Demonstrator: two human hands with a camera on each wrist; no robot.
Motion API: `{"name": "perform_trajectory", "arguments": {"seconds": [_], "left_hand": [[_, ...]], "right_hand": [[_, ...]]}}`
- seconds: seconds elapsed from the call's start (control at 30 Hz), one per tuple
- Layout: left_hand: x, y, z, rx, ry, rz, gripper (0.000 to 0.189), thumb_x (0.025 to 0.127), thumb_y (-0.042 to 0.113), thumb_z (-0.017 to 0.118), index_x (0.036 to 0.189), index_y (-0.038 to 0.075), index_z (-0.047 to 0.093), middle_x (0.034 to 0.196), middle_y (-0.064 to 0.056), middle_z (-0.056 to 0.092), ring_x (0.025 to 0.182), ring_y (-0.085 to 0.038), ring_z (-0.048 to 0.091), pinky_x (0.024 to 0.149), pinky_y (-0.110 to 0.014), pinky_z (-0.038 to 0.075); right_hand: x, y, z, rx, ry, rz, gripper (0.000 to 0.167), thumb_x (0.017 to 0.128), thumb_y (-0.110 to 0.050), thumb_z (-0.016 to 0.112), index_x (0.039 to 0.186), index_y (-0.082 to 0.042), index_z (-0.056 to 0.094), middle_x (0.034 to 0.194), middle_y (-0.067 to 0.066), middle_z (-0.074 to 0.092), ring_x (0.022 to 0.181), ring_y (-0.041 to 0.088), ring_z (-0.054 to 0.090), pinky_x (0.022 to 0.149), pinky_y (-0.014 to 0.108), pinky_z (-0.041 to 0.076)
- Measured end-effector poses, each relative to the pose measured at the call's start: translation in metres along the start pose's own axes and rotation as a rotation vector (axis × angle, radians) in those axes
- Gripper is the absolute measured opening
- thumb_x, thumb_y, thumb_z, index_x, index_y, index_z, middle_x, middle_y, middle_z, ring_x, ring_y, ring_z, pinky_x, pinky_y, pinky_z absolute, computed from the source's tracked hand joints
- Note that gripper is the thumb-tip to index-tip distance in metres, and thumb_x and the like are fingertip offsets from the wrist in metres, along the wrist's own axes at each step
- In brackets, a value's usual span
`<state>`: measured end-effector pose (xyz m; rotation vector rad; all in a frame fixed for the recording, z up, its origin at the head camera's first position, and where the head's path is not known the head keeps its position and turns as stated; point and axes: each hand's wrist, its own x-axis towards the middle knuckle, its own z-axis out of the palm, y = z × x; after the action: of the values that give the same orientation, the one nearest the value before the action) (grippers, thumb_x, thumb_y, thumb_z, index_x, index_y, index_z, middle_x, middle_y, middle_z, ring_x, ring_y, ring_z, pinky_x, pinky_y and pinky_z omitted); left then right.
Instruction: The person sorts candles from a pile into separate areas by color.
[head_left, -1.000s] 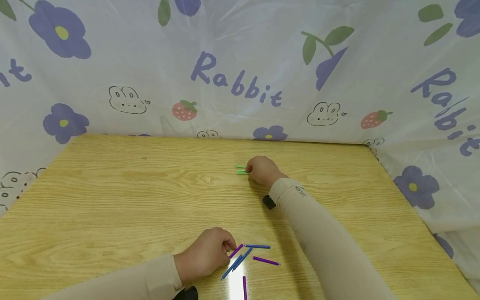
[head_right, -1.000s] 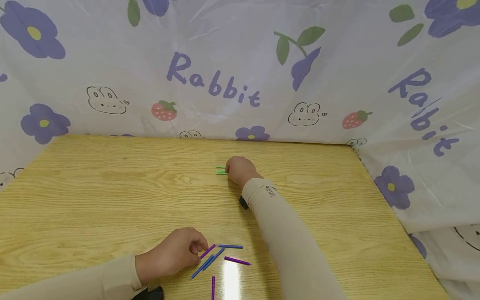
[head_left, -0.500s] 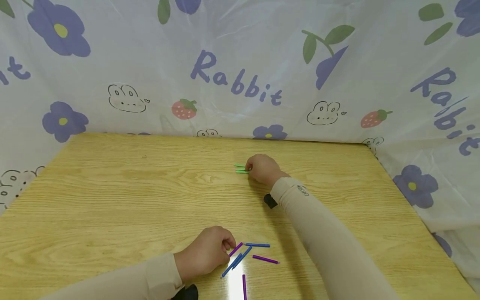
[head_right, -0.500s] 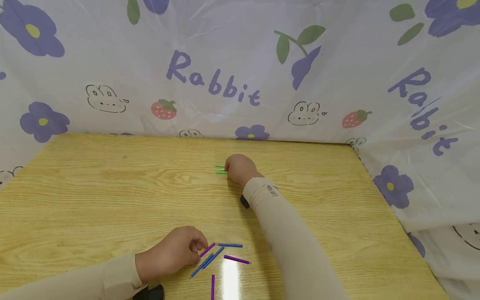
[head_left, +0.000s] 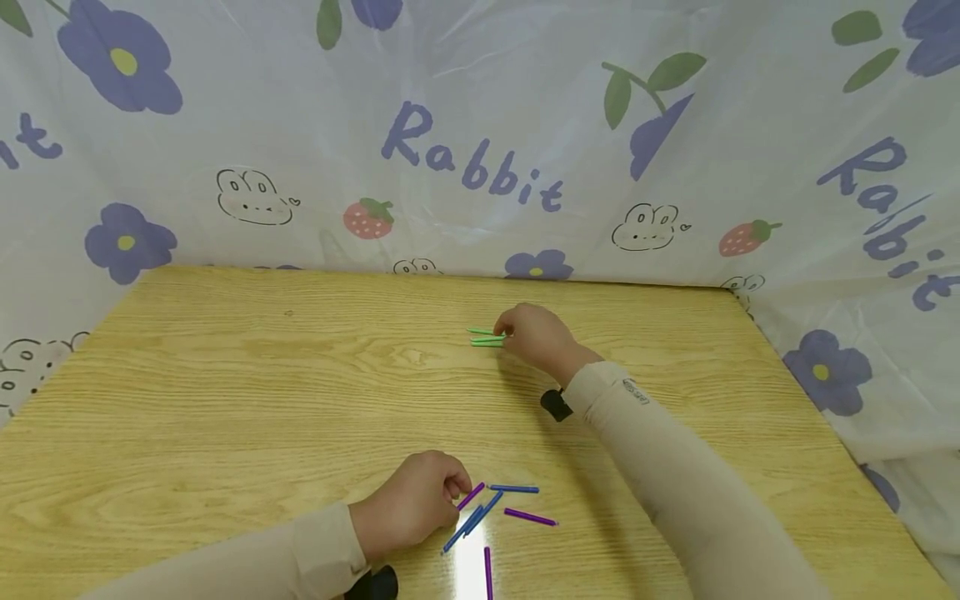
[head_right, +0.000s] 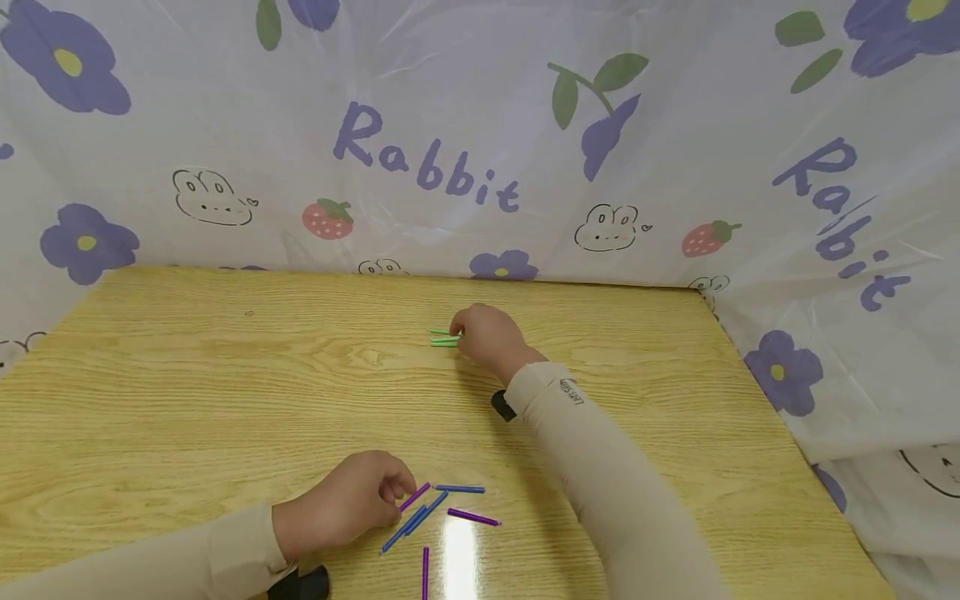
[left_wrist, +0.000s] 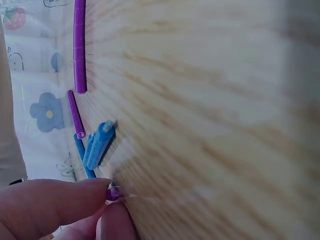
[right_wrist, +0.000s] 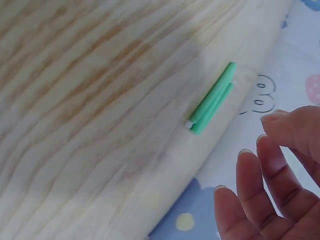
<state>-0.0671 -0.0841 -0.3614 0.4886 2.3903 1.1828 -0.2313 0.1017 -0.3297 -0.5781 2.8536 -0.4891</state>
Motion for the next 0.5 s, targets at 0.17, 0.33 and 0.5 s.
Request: {"name": "perform_trajectory", "arguments": {"seconds": [0.17,0.33,0.5], "left_hand": [[-0.001,0.001,0.000,0.001,0.002,-0.006,0.023,0.070,-0.018,0.065,0.086,-0.002,0.067,0.076,-0.003,0.054,0.072,-0.019,0.047,0.061,-0.027,0.042],[0.000,0.002,0.000,-0.012,0.004,-0.017,0.023,0.069,-0.018,0.064,0.086,-0.002,0.067,0.076,-0.003,0.054,0.072,-0.019,0.047,0.060,-0.026,0.041],[0.000,0.002,0.000,-0.026,-0.008,-0.030,0.022,0.071,-0.018,0.065,0.086,-0.002,0.066,0.077,-0.003,0.054,0.073,-0.019,0.047,0.061,-0.027,0.043]], "right_hand": [[-0.010,0.000,-0.004,0.049,0.015,-0.015,0.025,0.092,-0.007,0.060,0.115,-0.005,0.069,0.111,0.010,0.065,0.103,0.024,0.060,0.089,0.038,0.049],[-0.021,0.000,-0.006,0.072,0.036,-0.038,0.024,0.092,-0.006,0.058,0.113,-0.005,0.070,0.107,0.008,0.065,0.099,0.023,0.060,0.085,0.037,0.050],[-0.032,0.000,-0.006,0.068,0.047,-0.054,0.022,0.092,-0.007,0.060,0.111,-0.005,0.071,0.104,0.007,0.064,0.096,0.022,0.060,0.084,0.037,0.050]]}}
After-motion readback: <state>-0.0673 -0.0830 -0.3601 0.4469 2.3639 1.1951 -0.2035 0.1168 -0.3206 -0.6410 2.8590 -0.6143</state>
